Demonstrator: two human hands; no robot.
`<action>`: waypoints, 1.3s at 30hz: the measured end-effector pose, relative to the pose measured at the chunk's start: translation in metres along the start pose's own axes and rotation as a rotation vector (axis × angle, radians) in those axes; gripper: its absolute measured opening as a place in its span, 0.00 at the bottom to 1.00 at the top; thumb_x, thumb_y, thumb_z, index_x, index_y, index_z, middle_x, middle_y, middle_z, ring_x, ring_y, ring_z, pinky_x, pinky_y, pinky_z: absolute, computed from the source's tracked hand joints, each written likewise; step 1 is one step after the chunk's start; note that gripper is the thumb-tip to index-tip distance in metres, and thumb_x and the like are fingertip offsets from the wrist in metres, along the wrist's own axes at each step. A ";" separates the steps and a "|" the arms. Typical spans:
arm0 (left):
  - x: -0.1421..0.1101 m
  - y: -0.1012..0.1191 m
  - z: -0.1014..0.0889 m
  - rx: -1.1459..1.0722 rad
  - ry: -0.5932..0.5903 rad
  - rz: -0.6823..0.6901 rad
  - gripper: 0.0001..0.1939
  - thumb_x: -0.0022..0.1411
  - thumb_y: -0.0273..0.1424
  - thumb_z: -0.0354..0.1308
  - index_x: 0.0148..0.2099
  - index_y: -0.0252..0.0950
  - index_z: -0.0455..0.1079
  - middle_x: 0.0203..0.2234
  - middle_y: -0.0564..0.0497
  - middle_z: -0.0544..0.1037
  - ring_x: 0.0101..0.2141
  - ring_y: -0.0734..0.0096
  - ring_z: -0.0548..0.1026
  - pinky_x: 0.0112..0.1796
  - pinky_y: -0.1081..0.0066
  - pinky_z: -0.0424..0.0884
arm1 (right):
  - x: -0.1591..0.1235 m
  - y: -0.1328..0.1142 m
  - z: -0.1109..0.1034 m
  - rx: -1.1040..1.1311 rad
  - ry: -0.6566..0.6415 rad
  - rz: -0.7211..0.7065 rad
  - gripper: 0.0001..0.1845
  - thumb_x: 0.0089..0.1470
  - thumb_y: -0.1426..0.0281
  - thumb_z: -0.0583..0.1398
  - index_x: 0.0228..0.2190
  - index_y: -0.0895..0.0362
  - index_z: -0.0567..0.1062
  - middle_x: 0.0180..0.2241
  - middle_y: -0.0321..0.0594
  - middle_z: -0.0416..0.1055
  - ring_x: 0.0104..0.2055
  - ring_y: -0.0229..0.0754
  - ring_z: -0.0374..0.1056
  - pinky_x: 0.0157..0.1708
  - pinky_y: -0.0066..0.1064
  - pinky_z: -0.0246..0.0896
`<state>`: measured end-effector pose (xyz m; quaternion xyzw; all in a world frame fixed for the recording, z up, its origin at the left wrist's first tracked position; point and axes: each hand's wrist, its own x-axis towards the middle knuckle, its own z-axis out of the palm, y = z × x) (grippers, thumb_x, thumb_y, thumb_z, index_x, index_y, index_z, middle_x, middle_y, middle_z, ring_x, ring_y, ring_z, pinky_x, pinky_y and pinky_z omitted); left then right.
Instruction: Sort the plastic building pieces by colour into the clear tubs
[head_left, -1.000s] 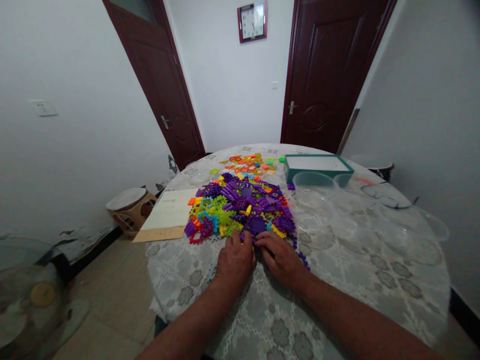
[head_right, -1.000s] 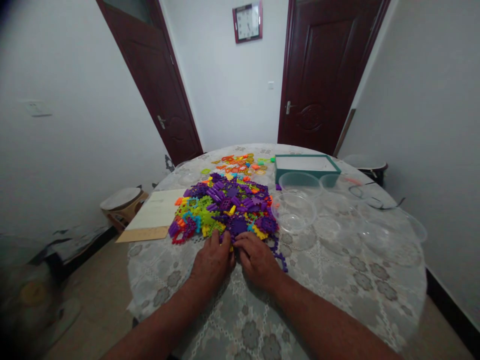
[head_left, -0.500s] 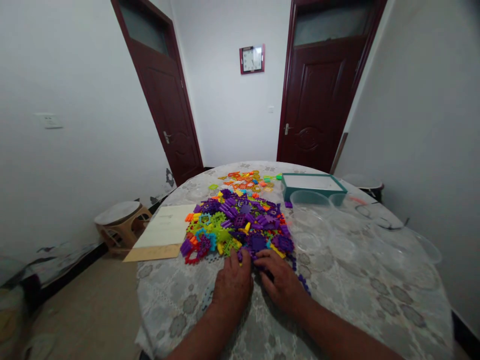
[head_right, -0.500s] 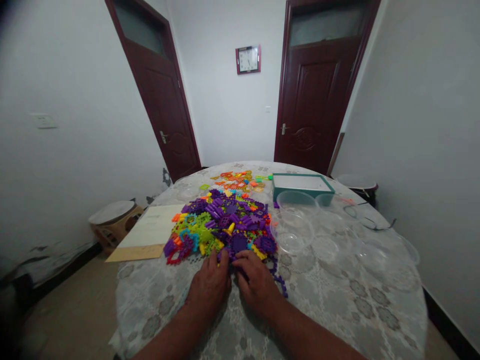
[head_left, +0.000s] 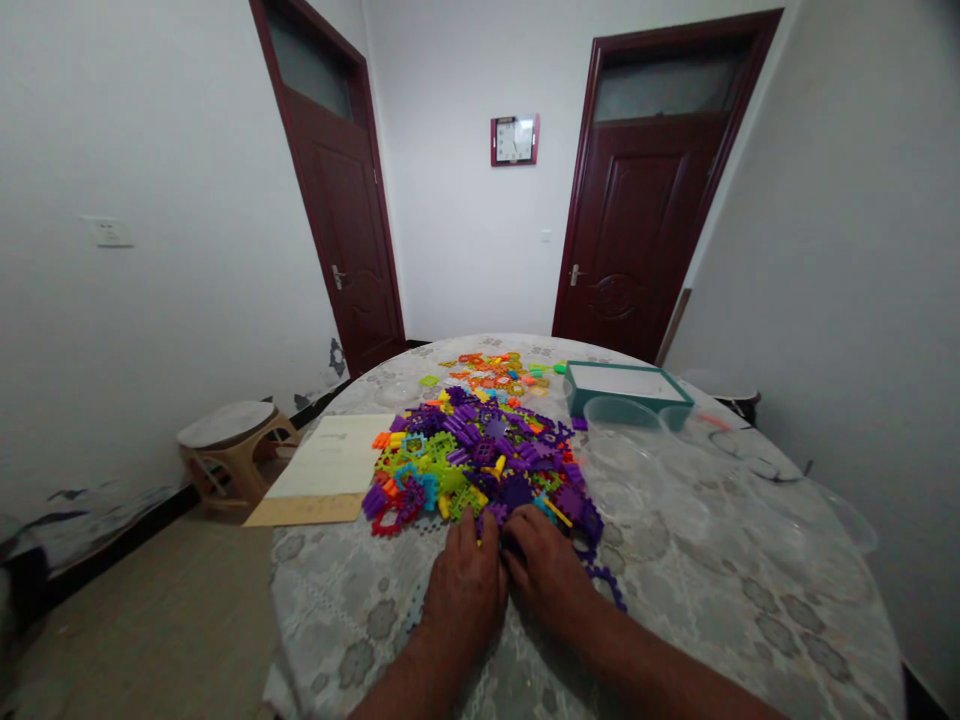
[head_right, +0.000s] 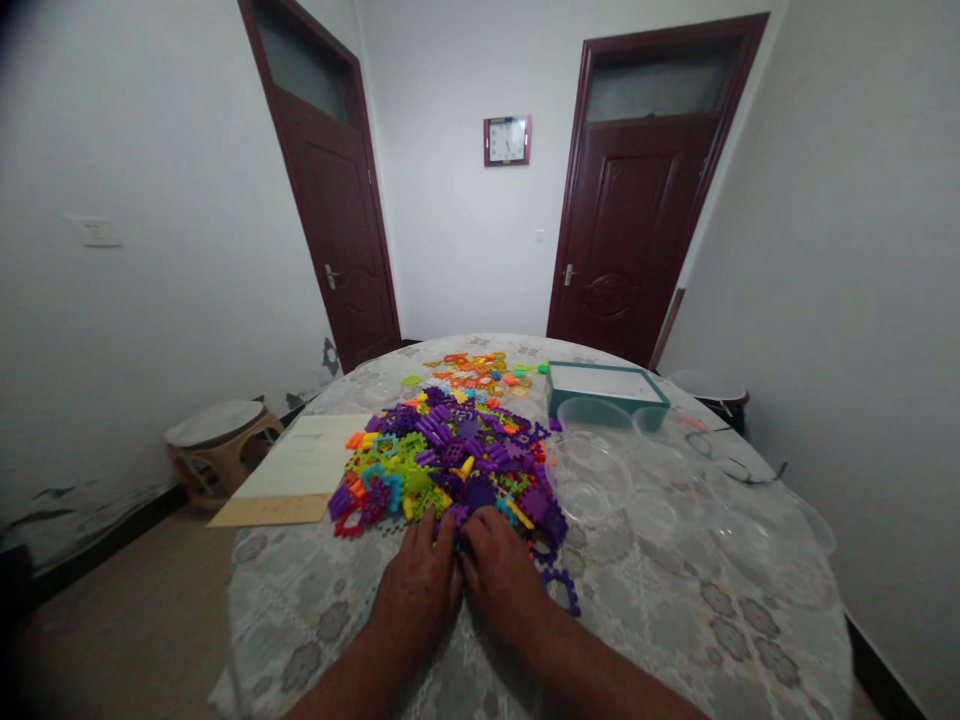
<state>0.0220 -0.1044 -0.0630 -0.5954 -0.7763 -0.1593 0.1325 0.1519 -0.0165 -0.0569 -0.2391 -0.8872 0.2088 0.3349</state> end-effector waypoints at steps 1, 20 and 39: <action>-0.001 0.000 0.000 -0.013 -0.003 -0.003 0.29 0.67 0.24 0.56 0.69 0.34 0.65 0.62 0.33 0.72 0.58 0.49 0.74 0.53 0.57 0.76 | 0.002 0.000 -0.002 -0.006 -0.011 0.003 0.13 0.57 0.83 0.61 0.38 0.53 0.73 0.43 0.42 0.73 0.45 0.49 0.72 0.48 0.42 0.73; 0.013 -0.005 -0.017 -0.080 -0.048 -0.037 0.21 0.68 0.28 0.62 0.62 0.42 0.72 0.54 0.41 0.75 0.51 0.55 0.78 0.45 0.64 0.78 | -0.003 0.006 -0.004 0.175 0.140 -0.100 0.14 0.61 0.80 0.58 0.43 0.53 0.77 0.47 0.46 0.74 0.50 0.49 0.71 0.53 0.43 0.70; 0.040 -0.039 -0.032 -0.668 0.176 -0.040 0.12 0.69 0.32 0.60 0.53 0.39 0.76 0.47 0.43 0.80 0.50 0.55 0.78 0.56 0.55 0.72 | 0.001 0.013 -0.019 0.247 0.209 -0.073 0.13 0.61 0.79 0.58 0.42 0.53 0.78 0.43 0.44 0.77 0.48 0.47 0.73 0.51 0.40 0.69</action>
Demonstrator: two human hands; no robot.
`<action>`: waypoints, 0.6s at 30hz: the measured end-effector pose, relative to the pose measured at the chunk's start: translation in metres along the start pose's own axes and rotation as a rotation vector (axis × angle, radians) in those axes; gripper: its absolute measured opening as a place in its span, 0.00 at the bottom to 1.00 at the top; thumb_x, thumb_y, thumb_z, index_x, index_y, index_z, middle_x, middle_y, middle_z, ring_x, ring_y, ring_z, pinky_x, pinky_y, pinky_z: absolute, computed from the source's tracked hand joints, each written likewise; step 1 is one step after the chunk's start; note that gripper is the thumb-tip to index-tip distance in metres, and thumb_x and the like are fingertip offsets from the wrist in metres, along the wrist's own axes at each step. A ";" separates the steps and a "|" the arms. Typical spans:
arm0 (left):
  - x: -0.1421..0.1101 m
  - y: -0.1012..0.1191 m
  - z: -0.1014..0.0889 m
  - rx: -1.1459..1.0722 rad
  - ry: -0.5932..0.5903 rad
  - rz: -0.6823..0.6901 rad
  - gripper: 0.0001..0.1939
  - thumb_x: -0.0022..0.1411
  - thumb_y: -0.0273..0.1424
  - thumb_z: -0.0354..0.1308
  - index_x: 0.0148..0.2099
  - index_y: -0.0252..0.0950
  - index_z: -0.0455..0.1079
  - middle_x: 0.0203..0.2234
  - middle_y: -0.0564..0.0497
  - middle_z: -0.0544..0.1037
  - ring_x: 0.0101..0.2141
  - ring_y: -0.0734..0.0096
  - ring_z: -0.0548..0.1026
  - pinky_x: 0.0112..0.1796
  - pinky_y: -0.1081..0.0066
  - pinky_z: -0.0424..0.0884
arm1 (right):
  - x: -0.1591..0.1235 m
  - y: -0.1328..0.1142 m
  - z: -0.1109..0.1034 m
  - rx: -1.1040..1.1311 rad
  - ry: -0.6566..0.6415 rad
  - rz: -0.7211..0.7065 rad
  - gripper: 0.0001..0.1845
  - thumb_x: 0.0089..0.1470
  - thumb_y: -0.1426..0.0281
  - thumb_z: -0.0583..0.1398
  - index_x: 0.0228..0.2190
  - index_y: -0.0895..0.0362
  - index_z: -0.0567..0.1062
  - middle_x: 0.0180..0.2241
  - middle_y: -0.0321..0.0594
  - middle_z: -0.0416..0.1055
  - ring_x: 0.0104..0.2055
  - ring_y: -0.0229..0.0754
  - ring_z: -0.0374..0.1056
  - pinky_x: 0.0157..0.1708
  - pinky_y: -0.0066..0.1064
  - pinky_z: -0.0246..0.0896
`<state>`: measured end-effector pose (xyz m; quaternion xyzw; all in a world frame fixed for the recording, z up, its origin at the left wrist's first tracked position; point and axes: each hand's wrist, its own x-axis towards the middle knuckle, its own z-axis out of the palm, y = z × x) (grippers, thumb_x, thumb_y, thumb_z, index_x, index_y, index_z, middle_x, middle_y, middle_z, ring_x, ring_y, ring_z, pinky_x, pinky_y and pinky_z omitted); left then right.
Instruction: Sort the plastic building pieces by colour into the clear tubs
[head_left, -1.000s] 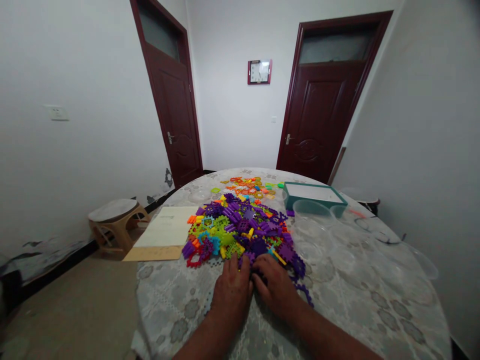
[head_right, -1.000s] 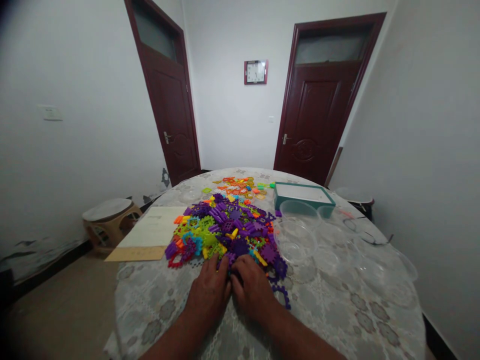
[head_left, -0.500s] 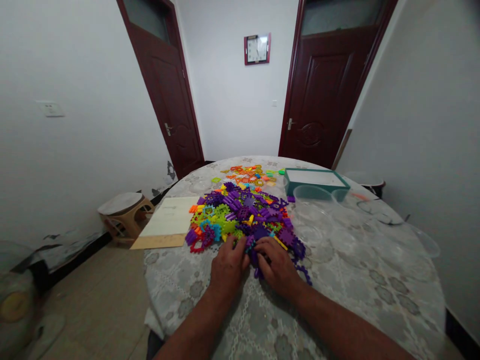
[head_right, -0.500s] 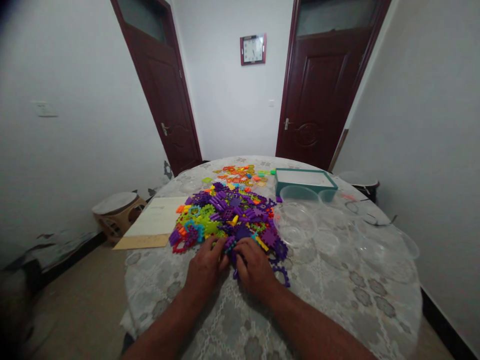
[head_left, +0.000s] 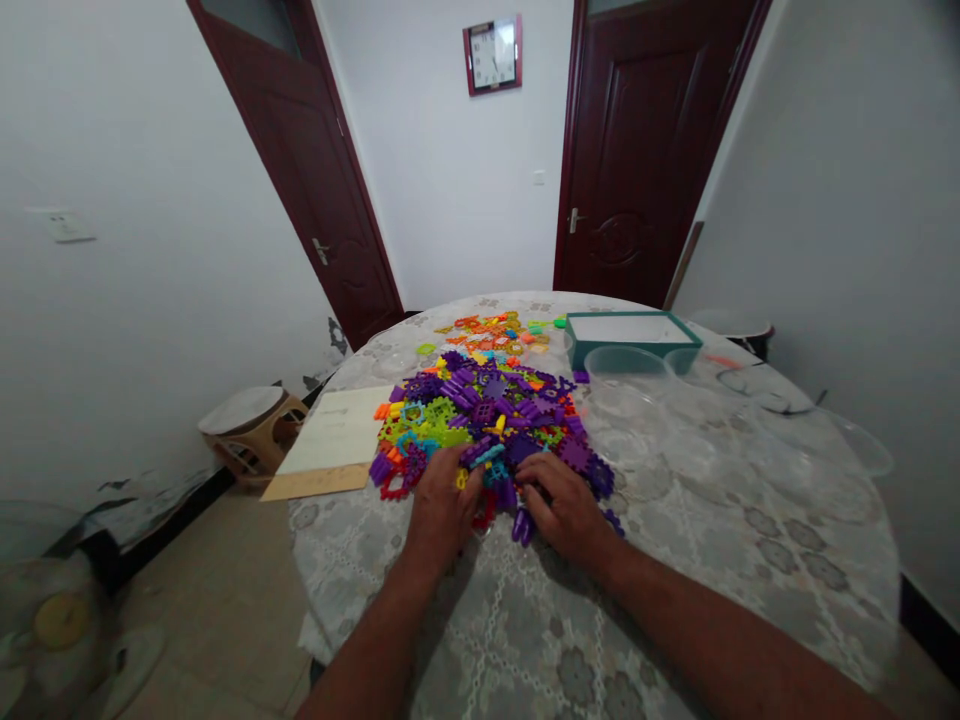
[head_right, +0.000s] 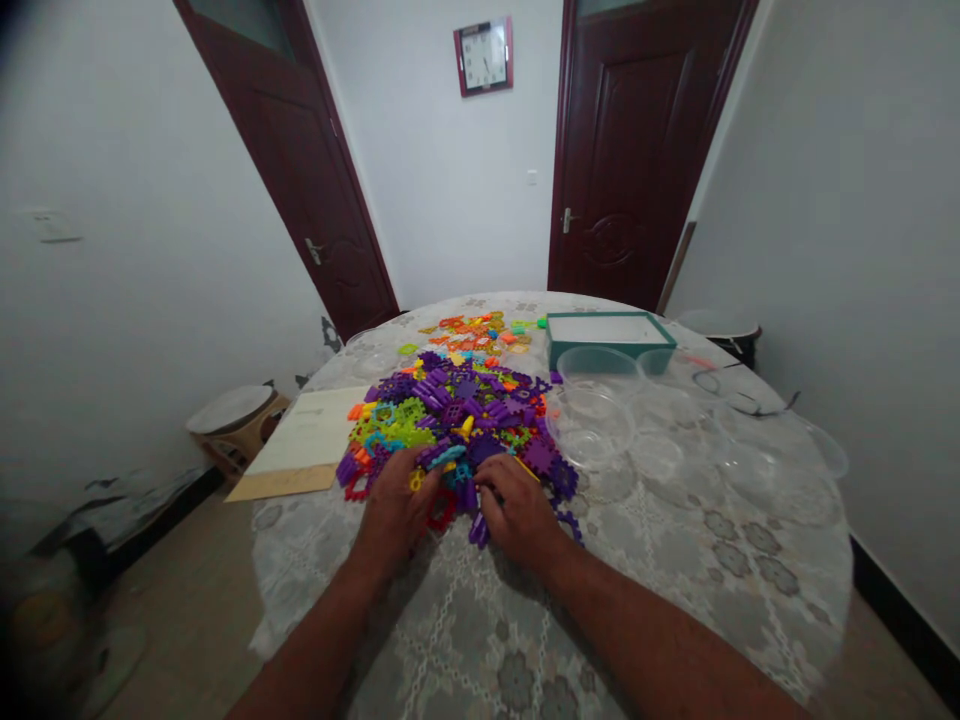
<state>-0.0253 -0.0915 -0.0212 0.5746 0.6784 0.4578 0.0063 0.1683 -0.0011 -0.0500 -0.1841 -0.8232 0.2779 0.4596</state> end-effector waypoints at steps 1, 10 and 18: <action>0.003 0.002 -0.004 -0.001 0.021 -0.037 0.12 0.68 0.33 0.61 0.53 0.39 0.76 0.46 0.43 0.81 0.50 0.55 0.78 0.56 0.54 0.72 | 0.000 0.000 -0.001 0.001 0.004 -0.008 0.13 0.61 0.79 0.58 0.42 0.53 0.78 0.43 0.44 0.77 0.47 0.47 0.73 0.51 0.40 0.69; 0.035 0.024 -0.021 -0.652 -0.036 -0.539 0.18 0.65 0.44 0.65 0.51 0.40 0.73 0.40 0.49 0.83 0.36 0.64 0.81 0.30 0.71 0.75 | 0.000 0.004 -0.002 -0.021 0.015 0.008 0.12 0.62 0.78 0.58 0.42 0.52 0.77 0.44 0.43 0.77 0.47 0.46 0.74 0.50 0.39 0.69; 0.050 0.033 0.018 -1.296 -0.187 -0.719 0.23 0.60 0.43 0.71 0.46 0.39 0.63 0.31 0.52 0.80 0.15 0.82 0.68 0.15 0.81 0.61 | 0.004 -0.001 -0.013 -0.007 0.100 0.101 0.11 0.64 0.75 0.58 0.45 0.53 0.78 0.45 0.43 0.78 0.49 0.46 0.74 0.53 0.39 0.69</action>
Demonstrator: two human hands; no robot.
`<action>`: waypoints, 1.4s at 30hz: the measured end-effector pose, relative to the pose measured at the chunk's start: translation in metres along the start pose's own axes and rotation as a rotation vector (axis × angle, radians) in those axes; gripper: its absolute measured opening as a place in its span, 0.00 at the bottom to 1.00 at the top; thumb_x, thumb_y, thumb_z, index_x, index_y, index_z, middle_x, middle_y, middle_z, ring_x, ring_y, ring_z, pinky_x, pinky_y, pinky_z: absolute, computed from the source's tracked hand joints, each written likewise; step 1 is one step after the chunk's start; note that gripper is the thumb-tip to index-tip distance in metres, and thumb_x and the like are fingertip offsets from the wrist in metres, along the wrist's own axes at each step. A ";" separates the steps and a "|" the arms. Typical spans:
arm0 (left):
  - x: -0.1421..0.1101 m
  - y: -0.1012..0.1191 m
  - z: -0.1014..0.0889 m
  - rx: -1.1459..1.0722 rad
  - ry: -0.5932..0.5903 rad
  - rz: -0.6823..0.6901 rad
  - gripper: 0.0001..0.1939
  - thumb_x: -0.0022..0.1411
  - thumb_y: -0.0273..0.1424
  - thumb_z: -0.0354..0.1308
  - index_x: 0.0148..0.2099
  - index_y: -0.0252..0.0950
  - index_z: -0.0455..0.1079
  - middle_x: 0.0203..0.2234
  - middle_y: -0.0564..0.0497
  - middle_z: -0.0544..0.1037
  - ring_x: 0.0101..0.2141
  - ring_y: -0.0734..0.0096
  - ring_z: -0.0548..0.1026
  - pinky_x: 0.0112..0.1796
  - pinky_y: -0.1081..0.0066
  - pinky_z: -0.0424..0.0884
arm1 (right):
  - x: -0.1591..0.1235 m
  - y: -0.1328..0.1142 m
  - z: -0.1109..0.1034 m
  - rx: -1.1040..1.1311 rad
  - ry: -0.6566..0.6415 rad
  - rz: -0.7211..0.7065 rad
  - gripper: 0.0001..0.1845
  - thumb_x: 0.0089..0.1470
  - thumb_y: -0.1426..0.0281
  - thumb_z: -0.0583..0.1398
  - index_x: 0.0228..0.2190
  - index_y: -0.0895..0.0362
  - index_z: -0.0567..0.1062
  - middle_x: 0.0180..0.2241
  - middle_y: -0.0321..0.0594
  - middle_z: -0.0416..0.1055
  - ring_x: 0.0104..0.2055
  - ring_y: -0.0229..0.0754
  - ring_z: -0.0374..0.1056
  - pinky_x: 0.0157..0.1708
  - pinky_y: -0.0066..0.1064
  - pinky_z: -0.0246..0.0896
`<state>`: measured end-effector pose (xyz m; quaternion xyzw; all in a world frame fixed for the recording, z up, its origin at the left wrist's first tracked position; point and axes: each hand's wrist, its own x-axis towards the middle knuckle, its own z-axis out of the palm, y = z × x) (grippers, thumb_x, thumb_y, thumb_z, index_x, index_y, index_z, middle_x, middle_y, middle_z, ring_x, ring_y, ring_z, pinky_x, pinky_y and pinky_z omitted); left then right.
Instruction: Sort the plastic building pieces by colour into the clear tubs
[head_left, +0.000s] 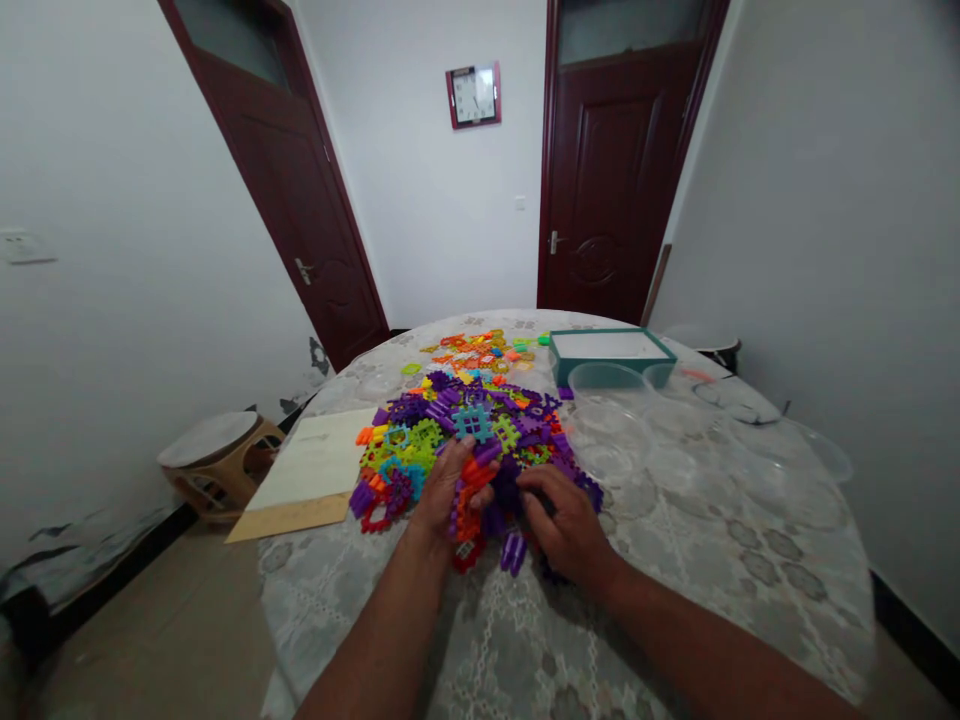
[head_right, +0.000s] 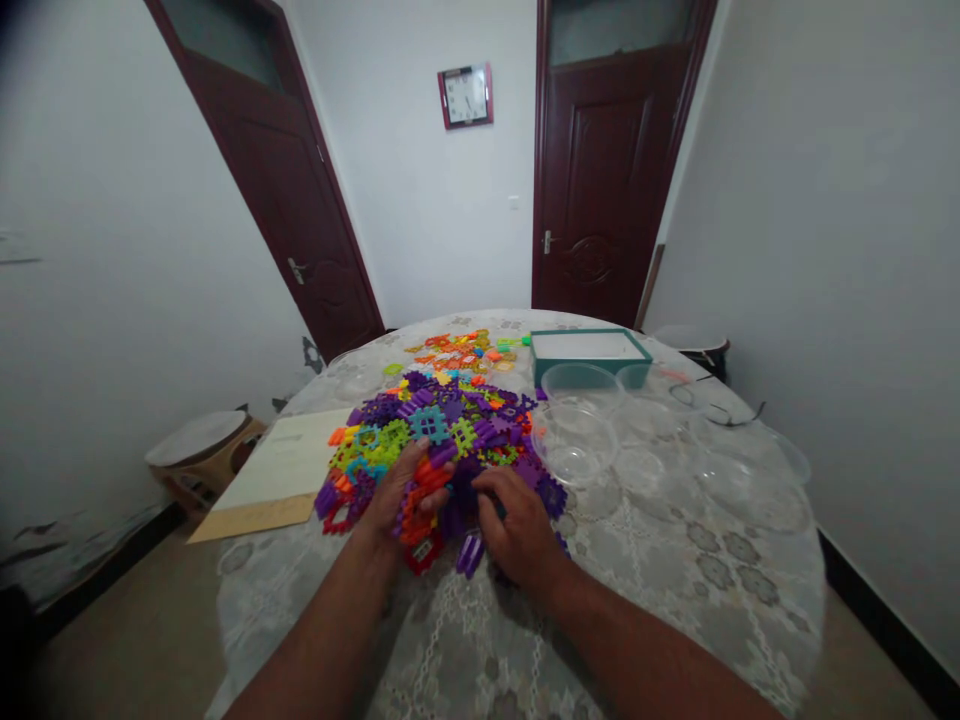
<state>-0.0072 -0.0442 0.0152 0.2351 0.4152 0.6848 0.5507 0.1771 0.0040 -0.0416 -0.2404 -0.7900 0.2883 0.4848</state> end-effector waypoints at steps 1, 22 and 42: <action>0.002 -0.003 0.001 -0.017 -0.016 -0.022 0.23 0.60 0.44 0.71 0.46 0.39 0.63 0.30 0.52 0.80 0.15 0.81 0.68 0.15 0.81 0.61 | 0.001 0.001 -0.002 0.006 0.013 0.026 0.11 0.64 0.74 0.58 0.45 0.52 0.78 0.45 0.43 0.78 0.49 0.46 0.74 0.54 0.39 0.69; -0.001 -0.009 -0.007 0.059 -0.201 -0.060 0.21 0.63 0.43 0.70 0.49 0.37 0.68 0.30 0.49 0.80 0.16 0.80 0.68 0.13 0.82 0.60 | 0.010 -0.003 -0.012 0.208 0.028 0.443 0.07 0.60 0.67 0.62 0.39 0.53 0.81 0.33 0.35 0.78 0.35 0.40 0.72 0.34 0.29 0.66; -0.004 -0.014 0.001 0.127 -0.208 -0.089 0.20 0.63 0.42 0.69 0.50 0.37 0.69 0.31 0.50 0.79 0.20 0.75 0.74 0.14 0.81 0.61 | 0.018 -0.017 -0.016 0.479 0.152 0.540 0.19 0.56 0.56 0.68 0.44 0.53 0.75 0.29 0.33 0.74 0.25 0.37 0.69 0.22 0.27 0.66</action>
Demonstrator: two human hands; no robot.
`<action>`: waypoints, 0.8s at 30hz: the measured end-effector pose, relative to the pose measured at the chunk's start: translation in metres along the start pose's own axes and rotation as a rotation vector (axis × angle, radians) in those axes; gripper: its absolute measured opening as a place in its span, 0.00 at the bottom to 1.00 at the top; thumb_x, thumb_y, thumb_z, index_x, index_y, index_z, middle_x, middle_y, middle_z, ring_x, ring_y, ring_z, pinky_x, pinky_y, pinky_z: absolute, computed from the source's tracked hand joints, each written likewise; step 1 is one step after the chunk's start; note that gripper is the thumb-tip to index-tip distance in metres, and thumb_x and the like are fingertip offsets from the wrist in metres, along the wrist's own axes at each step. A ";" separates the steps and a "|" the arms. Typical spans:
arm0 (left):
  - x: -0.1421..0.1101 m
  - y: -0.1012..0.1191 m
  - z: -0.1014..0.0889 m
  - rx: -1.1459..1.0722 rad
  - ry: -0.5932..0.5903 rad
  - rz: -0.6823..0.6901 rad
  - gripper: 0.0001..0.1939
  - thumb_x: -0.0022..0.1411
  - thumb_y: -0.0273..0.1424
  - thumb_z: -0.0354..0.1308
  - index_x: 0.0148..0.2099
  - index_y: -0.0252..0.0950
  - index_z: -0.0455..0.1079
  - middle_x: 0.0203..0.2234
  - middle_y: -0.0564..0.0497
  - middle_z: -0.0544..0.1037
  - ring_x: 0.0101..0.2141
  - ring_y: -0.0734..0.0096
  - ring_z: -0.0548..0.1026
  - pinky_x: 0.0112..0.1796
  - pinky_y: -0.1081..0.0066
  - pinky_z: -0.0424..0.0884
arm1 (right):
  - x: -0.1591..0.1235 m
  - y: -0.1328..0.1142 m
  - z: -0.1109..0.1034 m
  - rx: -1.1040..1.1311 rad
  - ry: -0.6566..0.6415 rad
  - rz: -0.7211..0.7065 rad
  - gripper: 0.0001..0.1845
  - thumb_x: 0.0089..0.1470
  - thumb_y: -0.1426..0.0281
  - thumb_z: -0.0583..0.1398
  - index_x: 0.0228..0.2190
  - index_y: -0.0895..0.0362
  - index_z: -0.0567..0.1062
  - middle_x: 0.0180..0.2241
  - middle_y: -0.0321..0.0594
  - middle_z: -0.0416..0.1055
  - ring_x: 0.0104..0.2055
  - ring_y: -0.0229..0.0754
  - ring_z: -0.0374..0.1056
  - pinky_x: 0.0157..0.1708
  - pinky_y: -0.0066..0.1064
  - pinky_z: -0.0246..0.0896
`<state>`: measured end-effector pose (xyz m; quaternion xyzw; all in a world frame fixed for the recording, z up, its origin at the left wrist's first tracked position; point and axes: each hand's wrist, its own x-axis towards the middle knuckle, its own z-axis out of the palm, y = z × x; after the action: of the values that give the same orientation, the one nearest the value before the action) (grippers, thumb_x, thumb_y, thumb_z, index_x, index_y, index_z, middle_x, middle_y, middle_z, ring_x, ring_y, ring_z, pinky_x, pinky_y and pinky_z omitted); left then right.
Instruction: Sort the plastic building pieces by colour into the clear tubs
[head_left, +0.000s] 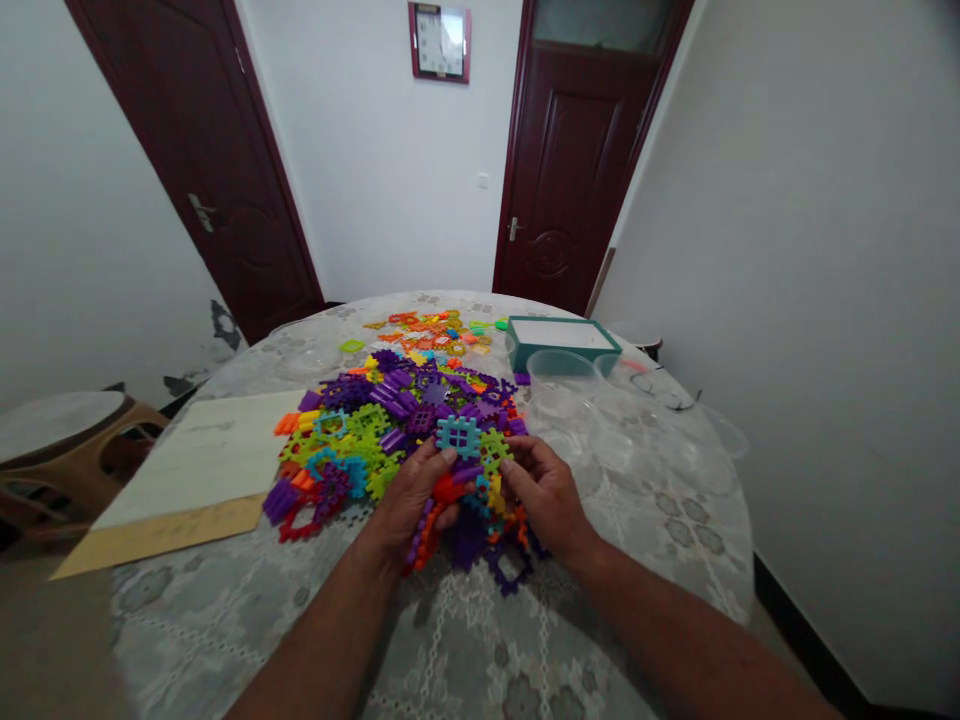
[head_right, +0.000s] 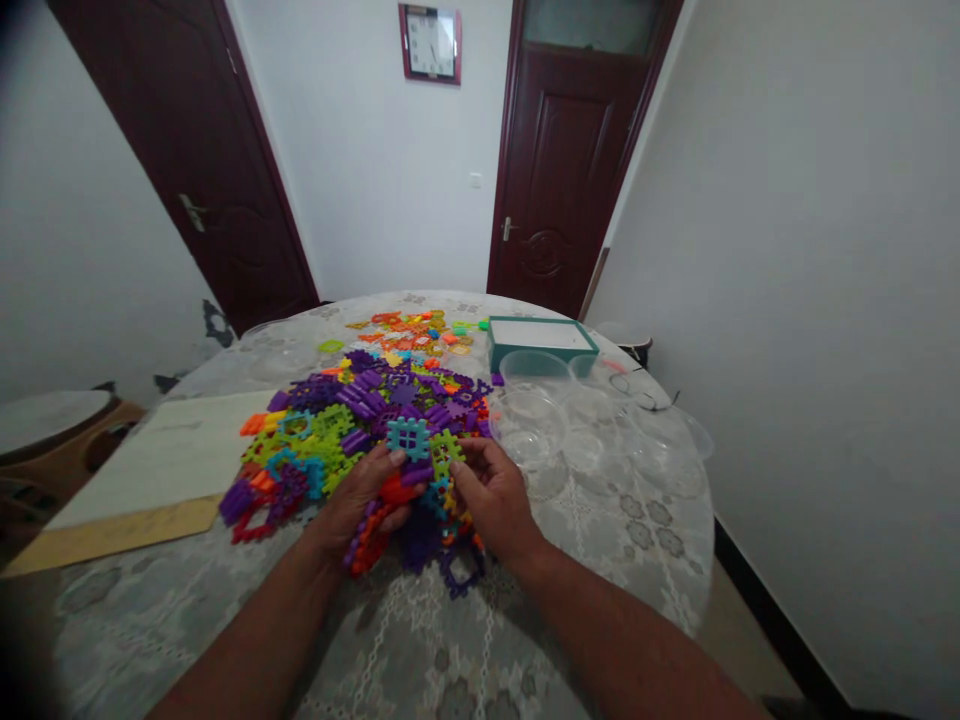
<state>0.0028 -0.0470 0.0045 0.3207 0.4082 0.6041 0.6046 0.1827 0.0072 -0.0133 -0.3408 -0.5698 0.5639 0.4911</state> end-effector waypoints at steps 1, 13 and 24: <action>0.000 0.001 0.000 -0.006 0.003 0.003 0.20 0.63 0.41 0.69 0.50 0.37 0.69 0.30 0.50 0.79 0.18 0.77 0.72 0.14 0.81 0.61 | 0.001 -0.001 -0.001 -0.013 0.008 -0.012 0.18 0.57 0.57 0.68 0.44 0.53 0.75 0.29 0.33 0.74 0.26 0.37 0.69 0.23 0.27 0.66; 0.005 0.009 -0.006 -0.053 0.047 0.054 0.23 0.61 0.40 0.70 0.53 0.36 0.71 0.42 0.41 0.82 0.28 0.69 0.80 0.13 0.82 0.62 | 0.028 -0.030 -0.060 -0.358 0.365 -0.437 0.18 0.64 0.61 0.62 0.51 0.54 0.79 0.37 0.41 0.78 0.33 0.41 0.72 0.34 0.33 0.71; 0.006 0.007 -0.008 0.020 0.030 0.031 0.23 0.61 0.41 0.70 0.52 0.36 0.70 0.35 0.48 0.81 0.17 0.79 0.70 0.13 0.81 0.61 | 0.058 -0.035 -0.114 -0.579 0.602 -0.528 0.21 0.64 0.60 0.62 0.54 0.57 0.80 0.42 0.44 0.80 0.38 0.44 0.74 0.44 0.39 0.73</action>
<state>-0.0075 -0.0411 0.0063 0.3237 0.4182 0.6142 0.5858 0.2793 0.0923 0.0178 -0.4549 -0.6029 0.1155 0.6452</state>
